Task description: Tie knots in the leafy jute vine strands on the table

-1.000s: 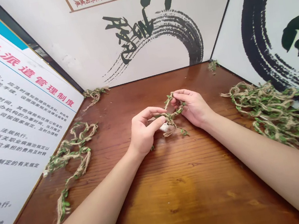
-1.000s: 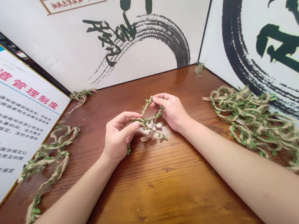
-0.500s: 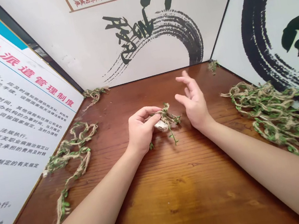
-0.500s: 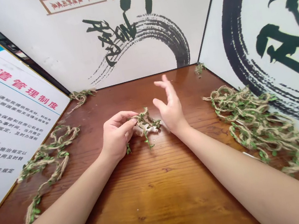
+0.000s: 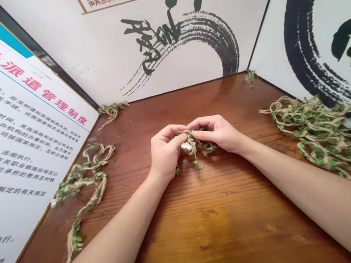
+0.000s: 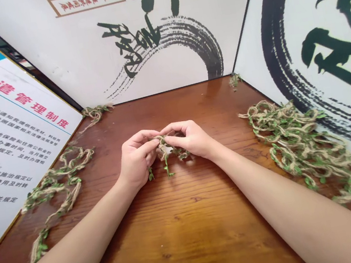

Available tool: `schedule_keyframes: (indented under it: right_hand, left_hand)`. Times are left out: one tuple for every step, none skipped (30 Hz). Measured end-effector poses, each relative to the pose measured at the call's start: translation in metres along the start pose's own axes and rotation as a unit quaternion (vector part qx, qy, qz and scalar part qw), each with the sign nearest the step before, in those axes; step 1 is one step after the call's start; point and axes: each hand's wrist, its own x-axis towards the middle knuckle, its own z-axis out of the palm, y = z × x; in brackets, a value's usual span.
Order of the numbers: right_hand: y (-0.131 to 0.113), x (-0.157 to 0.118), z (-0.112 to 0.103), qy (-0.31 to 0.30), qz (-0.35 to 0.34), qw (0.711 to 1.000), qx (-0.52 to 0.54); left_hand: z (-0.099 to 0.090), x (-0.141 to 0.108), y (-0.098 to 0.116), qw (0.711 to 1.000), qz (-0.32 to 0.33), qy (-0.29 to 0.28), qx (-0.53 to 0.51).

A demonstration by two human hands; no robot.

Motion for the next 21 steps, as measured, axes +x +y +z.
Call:
schedule_keyframes:
  right_hand:
    - [-0.0001, 0.0001, 0.0000, -0.001, 0.002, 1.000, -0.006]
    - [-0.0002, 0.0002, -0.0001, 0.001, 0.003, 1.000, -0.015]
    - [-0.0002, 0.0003, -0.0001, 0.004, 0.004, 1.000, -0.023]
    - [-0.0002, 0.0004, -0.0001, 0.009, 0.005, 0.999, -0.031]
    - [-0.0003, 0.0006, 0.0001, 0.015, 0.006, 0.999, -0.037]
    - [-0.0004, 0.0007, 0.0004, 0.021, 0.007, 0.999, -0.042]
    - [-0.0006, 0.0009, 0.0009, 0.027, 0.009, 0.999, -0.046]
    - [-0.0007, 0.0009, 0.0015, 0.032, 0.011, 0.998, -0.051]
    - [-0.0009, 0.0010, 0.0023, 0.035, 0.012, 0.998, -0.057]
    - [-0.0010, 0.0009, 0.0031, 0.037, 0.011, 0.997, -0.064]
    - [-0.0011, 0.0008, 0.0040, 0.039, 0.009, 0.997, -0.072]
    - [-0.0010, 0.0006, 0.0049, 0.042, 0.006, 0.996, -0.078]
    - [-0.0009, 0.0004, 0.0057, 0.046, 0.003, 0.996, -0.082]
    - [-0.0008, 0.0002, 0.0064, 0.053, 0.000, 0.995, -0.085]
    - [-0.0007, 0.0000, 0.0070, 0.062, -0.003, 0.994, -0.085]
    - [-0.0007, -0.0002, 0.0074, 0.071, -0.005, 0.994, -0.084]
    - [-0.0008, -0.0002, 0.0077, 0.079, -0.008, 0.993, -0.084]
    - [-0.0009, -0.0003, 0.0079, 0.085, -0.010, 0.993, -0.083]
    - [-0.0011, -0.0002, 0.0079, 0.088, -0.011, 0.993, -0.082]
    - [-0.0013, -0.0002, 0.0079, 0.088, -0.012, 0.993, -0.082]
    - [-0.0014, -0.0001, 0.0078, 0.086, -0.012, 0.993, -0.080]
  left_hand:
    - [0.0000, 0.0000, 0.0004, 1.000, -0.003, -0.002, -0.003]
    - [0.0000, 0.0000, 0.0009, 1.000, -0.007, -0.003, -0.005]
    - [-0.0002, -0.0001, 0.0013, 1.000, -0.011, -0.003, -0.005]
    - [-0.0004, -0.0001, 0.0018, 1.000, -0.015, -0.003, -0.002]
    - [-0.0008, -0.0001, 0.0022, 1.000, -0.019, -0.003, 0.001]
    - [-0.0012, -0.0001, 0.0027, 1.000, -0.022, -0.003, 0.006]
    - [-0.0017, 0.0000, 0.0031, 1.000, -0.025, -0.004, 0.009]
    - [-0.0023, 0.0002, 0.0034, 1.000, -0.028, -0.007, 0.012]
    - [-0.0028, 0.0004, 0.0036, 0.999, -0.030, -0.012, 0.012]
    - [-0.0033, 0.0007, 0.0036, 0.999, -0.032, -0.017, 0.012]
    - [-0.0038, 0.0009, 0.0035, 0.999, -0.035, -0.024, 0.012]
    - [-0.0042, 0.0010, 0.0032, 0.999, -0.036, -0.030, 0.012]
    - [-0.0046, 0.0010, 0.0027, 0.999, -0.037, -0.037, 0.013]
    - [-0.0048, 0.0009, 0.0022, 0.998, -0.036, -0.043, 0.016]
    - [-0.0048, 0.0006, 0.0016, 0.998, -0.032, -0.050, 0.019]
    - [-0.0047, 0.0002, 0.0009, 0.998, -0.025, -0.059, 0.023]
    - [-0.0045, -0.0004, 0.0003, 0.997, -0.015, -0.067, 0.029]
    - [-0.0041, -0.0010, -0.0002, 0.997, -0.006, -0.074, 0.038]
    - [-0.0037, -0.0015, -0.0008, 0.996, 0.004, -0.077, 0.050]
    - [-0.0033, -0.0018, -0.0013, 0.995, 0.011, -0.076, 0.065]
    - [-0.0029, -0.0020, -0.0019, 0.994, 0.014, -0.071, 0.080]
